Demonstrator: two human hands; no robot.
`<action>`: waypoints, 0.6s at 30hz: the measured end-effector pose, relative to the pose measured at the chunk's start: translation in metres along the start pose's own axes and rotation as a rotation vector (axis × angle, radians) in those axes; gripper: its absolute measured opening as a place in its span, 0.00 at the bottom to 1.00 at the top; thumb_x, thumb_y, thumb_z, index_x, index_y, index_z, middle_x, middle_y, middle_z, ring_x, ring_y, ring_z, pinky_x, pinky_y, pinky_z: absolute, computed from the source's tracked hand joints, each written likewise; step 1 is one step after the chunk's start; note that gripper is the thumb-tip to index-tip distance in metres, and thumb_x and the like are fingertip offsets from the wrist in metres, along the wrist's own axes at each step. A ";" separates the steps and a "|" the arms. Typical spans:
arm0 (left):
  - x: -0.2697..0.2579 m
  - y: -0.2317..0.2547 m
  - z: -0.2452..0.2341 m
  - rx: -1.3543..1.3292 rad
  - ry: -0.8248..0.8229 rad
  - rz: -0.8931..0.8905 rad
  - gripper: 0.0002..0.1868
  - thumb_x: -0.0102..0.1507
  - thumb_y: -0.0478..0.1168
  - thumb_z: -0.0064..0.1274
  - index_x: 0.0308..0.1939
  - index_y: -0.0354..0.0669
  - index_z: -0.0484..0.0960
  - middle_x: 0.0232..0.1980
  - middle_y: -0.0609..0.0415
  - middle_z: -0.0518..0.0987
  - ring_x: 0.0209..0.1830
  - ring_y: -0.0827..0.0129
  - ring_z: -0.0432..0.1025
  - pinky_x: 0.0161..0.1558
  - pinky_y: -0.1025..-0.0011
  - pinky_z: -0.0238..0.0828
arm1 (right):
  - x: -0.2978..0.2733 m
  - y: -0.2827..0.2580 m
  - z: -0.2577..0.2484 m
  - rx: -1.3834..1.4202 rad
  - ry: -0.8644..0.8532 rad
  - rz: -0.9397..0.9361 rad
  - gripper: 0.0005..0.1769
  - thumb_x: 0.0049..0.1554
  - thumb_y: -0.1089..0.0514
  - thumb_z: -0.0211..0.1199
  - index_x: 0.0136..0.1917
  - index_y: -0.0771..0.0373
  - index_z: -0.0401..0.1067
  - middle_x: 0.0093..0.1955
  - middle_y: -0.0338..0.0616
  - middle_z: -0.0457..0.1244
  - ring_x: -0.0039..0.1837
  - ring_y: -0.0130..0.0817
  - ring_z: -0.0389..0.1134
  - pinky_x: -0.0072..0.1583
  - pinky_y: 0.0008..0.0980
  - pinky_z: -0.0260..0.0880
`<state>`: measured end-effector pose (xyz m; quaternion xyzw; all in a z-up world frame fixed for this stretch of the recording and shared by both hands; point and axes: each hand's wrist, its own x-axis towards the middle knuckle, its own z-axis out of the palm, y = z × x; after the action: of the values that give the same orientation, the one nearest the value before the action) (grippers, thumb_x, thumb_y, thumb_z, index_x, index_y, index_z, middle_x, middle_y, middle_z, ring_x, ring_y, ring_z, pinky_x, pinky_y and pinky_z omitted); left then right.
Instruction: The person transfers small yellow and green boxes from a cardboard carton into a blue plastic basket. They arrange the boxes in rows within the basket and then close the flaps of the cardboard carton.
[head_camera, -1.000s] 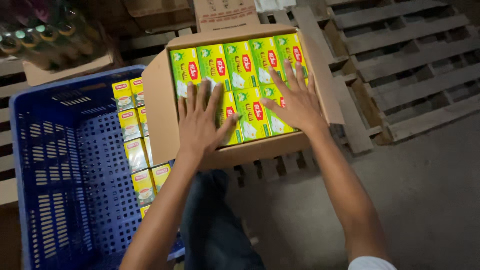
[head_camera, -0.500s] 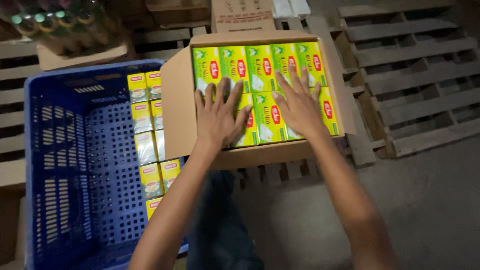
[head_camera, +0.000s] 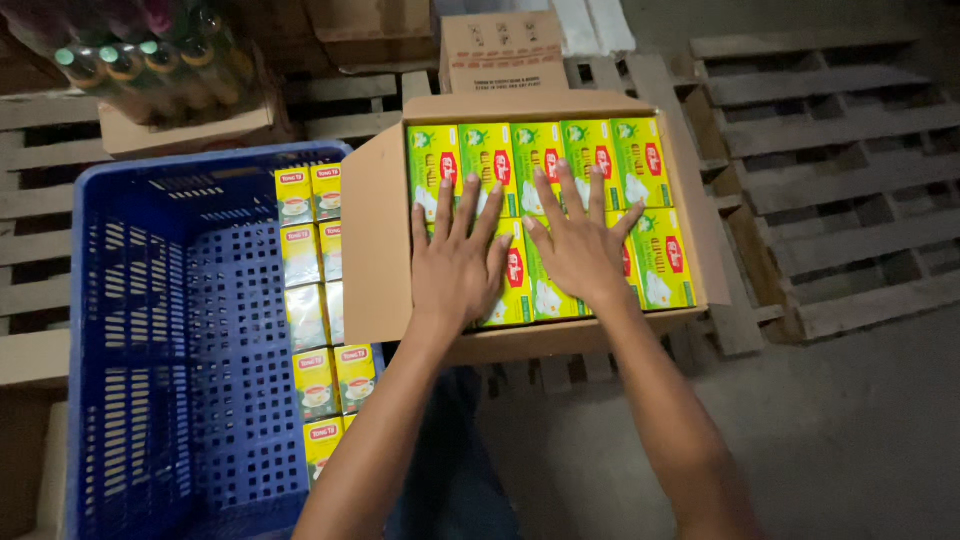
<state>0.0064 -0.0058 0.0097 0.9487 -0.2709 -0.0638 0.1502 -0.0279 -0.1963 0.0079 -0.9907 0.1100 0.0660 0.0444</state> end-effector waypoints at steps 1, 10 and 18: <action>0.001 -0.001 0.002 0.008 0.000 0.000 0.35 0.79 0.61 0.17 0.91 0.67 0.47 0.94 0.53 0.45 0.93 0.48 0.33 0.85 0.36 0.29 | 0.000 0.000 -0.001 -0.012 -0.010 0.000 0.38 0.74 0.31 0.33 0.93 0.36 0.38 0.96 0.38 0.31 0.92 0.65 0.25 0.70 1.01 0.24; 0.003 0.003 0.011 0.030 0.007 0.000 0.35 0.80 0.62 0.17 0.91 0.64 0.46 0.94 0.50 0.44 0.93 0.47 0.33 0.84 0.34 0.29 | 0.000 0.012 0.001 0.192 0.079 -0.045 0.38 0.73 0.34 0.46 0.91 0.39 0.48 0.95 0.40 0.36 0.92 0.66 0.28 0.69 1.01 0.17; -0.054 -0.027 0.018 -0.045 0.239 0.155 0.34 0.76 0.63 0.43 0.84 0.58 0.69 0.83 0.44 0.70 0.85 0.39 0.60 0.80 0.37 0.50 | -0.067 0.081 0.021 1.060 0.778 -0.001 0.18 0.67 0.66 0.60 0.69 0.63 0.77 0.67 0.53 0.70 0.72 0.50 0.72 0.76 0.48 0.64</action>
<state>-0.0296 0.0405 -0.0137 0.9220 -0.3223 0.0552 0.2072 -0.1130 -0.2592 -0.0093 -0.7863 0.1351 -0.3603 0.4833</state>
